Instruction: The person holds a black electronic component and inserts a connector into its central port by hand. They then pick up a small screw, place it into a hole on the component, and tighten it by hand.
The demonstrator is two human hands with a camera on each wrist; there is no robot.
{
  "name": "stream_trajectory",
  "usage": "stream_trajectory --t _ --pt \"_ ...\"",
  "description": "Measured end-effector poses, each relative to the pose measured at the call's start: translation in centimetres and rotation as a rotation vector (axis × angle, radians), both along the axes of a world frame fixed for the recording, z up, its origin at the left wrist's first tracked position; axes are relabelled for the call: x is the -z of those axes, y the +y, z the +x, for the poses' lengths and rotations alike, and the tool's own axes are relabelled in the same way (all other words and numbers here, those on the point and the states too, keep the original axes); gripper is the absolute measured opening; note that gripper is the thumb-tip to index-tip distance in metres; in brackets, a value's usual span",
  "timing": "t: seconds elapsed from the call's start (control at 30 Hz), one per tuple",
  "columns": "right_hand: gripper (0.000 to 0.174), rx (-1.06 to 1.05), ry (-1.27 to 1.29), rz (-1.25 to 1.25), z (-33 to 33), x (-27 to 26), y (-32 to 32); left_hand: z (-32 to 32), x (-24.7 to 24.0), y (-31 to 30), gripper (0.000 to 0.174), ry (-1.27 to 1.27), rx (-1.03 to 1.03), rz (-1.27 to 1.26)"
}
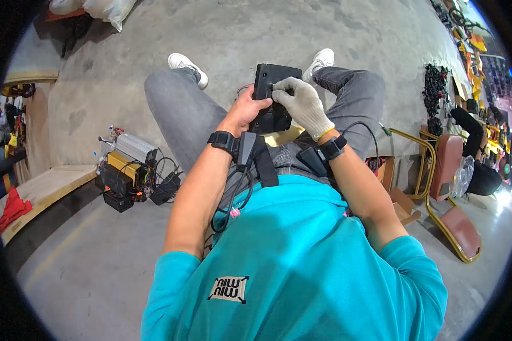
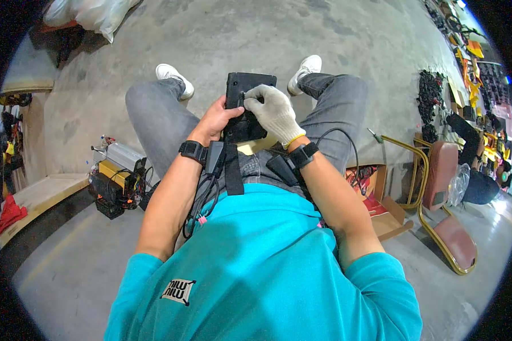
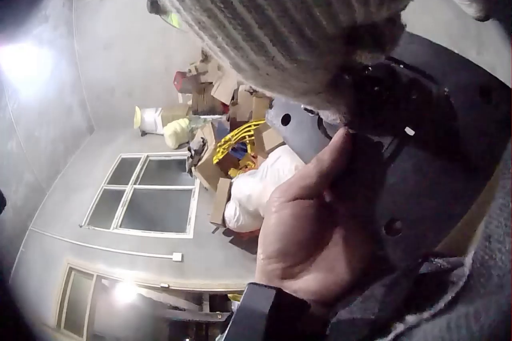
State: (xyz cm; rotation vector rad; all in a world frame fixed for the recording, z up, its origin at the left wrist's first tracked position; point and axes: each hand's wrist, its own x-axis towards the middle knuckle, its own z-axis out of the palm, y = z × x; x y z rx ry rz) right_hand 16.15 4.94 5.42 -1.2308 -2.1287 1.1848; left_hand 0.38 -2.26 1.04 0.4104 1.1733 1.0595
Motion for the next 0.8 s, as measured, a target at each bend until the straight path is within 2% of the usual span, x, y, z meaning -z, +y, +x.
stream_trajectory --t 0.17,0.53,0.8 --pt "0.022 0.002 0.035 -0.124 0.36 0.2 0.28 0.09 -0.26 0.02 0.034 0.022 0.006 -0.03" --pt "0.021 -0.063 -0.029 -0.017 0.51 -0.12 0.4 0.11 -0.08 -0.14 0.032 0.016 0.012 -0.045" --pt "0.024 -0.077 -0.034 -0.054 0.5 -0.22 0.51 0.42 -0.31 -0.22 0.035 0.0 -0.017 -0.043"
